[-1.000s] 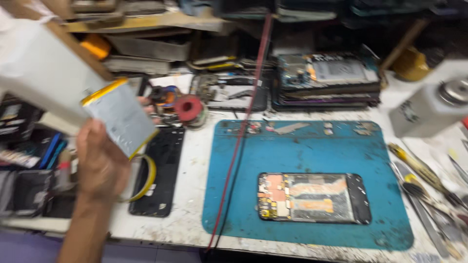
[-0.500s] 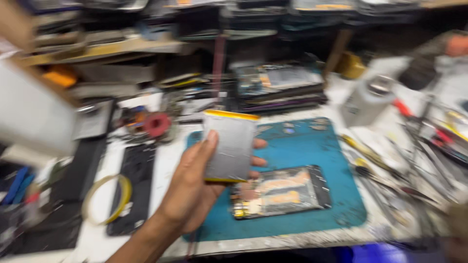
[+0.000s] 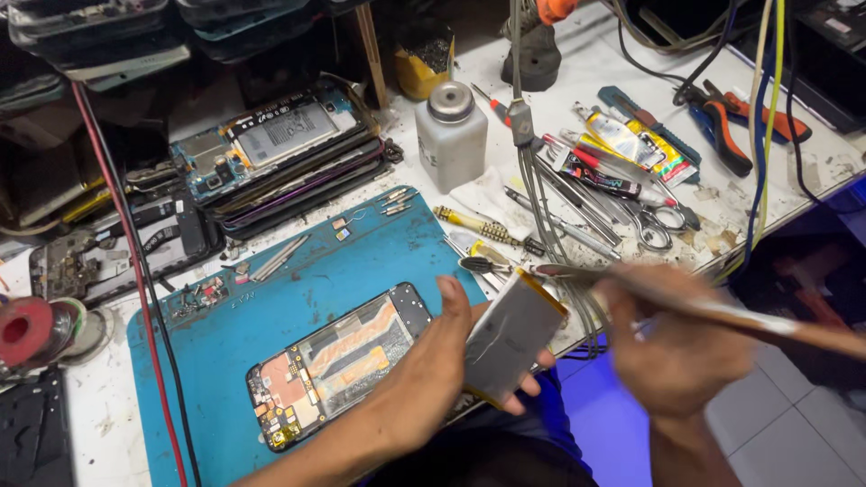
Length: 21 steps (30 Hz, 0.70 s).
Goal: The person holds a replacement phone battery and a yellow adhesive sheet, peels the adhesive backing, and presses the battery into the opened phone frame on the work mat. They then press the battery and internal components into place inside the phone body.
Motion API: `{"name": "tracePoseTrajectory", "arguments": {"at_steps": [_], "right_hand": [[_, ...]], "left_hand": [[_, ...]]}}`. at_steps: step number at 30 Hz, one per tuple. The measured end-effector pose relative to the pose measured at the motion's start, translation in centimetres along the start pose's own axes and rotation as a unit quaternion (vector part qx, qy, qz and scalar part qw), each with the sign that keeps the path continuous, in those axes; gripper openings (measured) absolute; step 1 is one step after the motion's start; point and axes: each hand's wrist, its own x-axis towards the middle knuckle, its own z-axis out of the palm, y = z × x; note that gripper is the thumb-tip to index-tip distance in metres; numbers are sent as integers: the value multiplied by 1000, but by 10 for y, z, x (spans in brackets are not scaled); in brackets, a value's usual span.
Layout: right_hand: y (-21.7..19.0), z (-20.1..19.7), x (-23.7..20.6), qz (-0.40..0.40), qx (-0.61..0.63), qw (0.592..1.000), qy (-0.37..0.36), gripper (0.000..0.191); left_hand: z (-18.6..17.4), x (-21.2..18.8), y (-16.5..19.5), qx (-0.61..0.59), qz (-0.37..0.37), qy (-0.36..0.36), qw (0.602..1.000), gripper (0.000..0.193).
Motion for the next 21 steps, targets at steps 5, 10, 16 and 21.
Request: {"name": "tracePoseTrajectory", "arguments": {"at_steps": [5,10,16,21], "right_hand": [[-17,-7,-3,30,228,957,-175,33],[-12,8,12,-86,-30,996,19,27],[-6,9,7,-94,70,993,4,28],[-9,9,14,-23,64,993,92,24]], "left_hand": [[5,8,-4,-40,-18,9,999,115],[5,-3,-7,8,4,-40,999,117],[-3,-2,-13,15,48,-29,998,112],[-6,-10,-1,-4,131,5,991,61]]}}
